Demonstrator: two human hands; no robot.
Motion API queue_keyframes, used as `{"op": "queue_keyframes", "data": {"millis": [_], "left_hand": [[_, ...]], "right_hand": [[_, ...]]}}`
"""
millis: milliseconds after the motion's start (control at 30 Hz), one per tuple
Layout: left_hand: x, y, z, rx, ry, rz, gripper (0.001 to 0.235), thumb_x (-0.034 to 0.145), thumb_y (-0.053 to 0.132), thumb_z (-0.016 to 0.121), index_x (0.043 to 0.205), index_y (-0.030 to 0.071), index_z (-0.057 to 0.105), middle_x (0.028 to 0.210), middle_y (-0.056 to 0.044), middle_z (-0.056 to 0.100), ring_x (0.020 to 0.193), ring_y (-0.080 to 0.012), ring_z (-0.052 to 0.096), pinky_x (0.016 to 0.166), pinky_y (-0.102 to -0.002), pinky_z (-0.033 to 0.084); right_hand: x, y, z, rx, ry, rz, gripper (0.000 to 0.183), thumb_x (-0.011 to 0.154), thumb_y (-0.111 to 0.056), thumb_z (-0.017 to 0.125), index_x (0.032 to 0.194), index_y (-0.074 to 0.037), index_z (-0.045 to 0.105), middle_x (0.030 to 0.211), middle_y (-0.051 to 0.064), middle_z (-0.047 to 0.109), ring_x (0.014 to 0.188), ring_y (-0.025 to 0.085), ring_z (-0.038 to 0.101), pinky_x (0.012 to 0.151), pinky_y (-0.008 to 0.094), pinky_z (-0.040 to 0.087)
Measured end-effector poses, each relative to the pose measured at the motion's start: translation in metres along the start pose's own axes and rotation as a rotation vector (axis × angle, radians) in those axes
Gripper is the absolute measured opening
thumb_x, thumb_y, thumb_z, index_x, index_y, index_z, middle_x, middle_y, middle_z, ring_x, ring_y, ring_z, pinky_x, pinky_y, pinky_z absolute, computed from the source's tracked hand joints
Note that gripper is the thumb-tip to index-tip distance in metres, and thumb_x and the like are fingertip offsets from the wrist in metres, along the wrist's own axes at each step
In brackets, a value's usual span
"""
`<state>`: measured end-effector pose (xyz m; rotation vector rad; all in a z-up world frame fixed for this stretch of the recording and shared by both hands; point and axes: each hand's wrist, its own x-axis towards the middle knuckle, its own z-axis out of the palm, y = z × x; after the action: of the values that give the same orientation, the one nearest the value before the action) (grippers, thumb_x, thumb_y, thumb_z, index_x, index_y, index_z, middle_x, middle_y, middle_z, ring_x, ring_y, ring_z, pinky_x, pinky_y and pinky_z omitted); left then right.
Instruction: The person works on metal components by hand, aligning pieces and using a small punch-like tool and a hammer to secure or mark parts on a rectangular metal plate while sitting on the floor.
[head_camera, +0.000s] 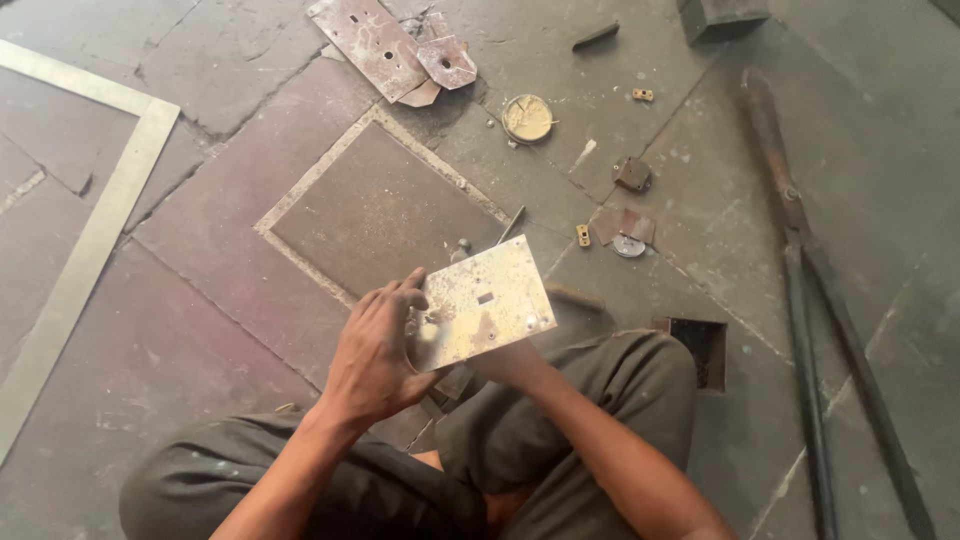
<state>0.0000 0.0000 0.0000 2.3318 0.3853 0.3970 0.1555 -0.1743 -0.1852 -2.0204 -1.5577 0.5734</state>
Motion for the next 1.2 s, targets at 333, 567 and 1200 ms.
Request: {"op": "queue_keyframes", "data": {"millis": [333, 567, 1200], "left_hand": [[0.005, -0.002, 0.008, -0.023, -0.001, -0.026, 0.067, 0.07, 0.032, 0.085, 0.118, 0.003, 0.048, 0.149, -0.026, 0.052, 0.129, -0.0407, 0.056, 0.113, -0.051, 0.04], [0.004, 0.001, 0.008, -0.028, 0.006, 0.057, 0.086, 0.072, 0.053, 0.087, 0.124, -0.001, 0.046, 0.145, -0.026, 0.053, 0.129, -0.0423, 0.055, 0.114, -0.053, 0.037], [0.008, 0.002, 0.013, -0.125, -0.042, -0.008, 0.101, 0.068, 0.058, 0.085, 0.137, -0.004, 0.045, 0.142, -0.024, 0.054, 0.13, -0.0419, 0.054, 0.113, -0.053, 0.036]], "right_hand": [[-0.005, -0.013, -0.022, -0.13, 0.184, -0.085, 0.038, 0.083, -0.013, 0.068, 0.121, -0.006, 0.067, 0.122, 0.018, 0.066, 0.116, 0.041, 0.06, 0.1, 0.052, 0.047], [0.006, -0.034, -0.05, 0.26, 0.137, -0.159, 0.049, 0.1, -0.015, 0.061, 0.146, -0.002, 0.051, 0.15, 0.017, 0.055, 0.138, 0.033, 0.053, 0.116, 0.047, 0.04], [-0.005, -0.006, -0.012, 1.29, 0.067, 0.134, 0.059, 0.108, -0.039, 0.045, 0.156, -0.006, 0.036, 0.159, 0.009, 0.047, 0.146, 0.022, 0.047, 0.121, 0.036, 0.036]]}}
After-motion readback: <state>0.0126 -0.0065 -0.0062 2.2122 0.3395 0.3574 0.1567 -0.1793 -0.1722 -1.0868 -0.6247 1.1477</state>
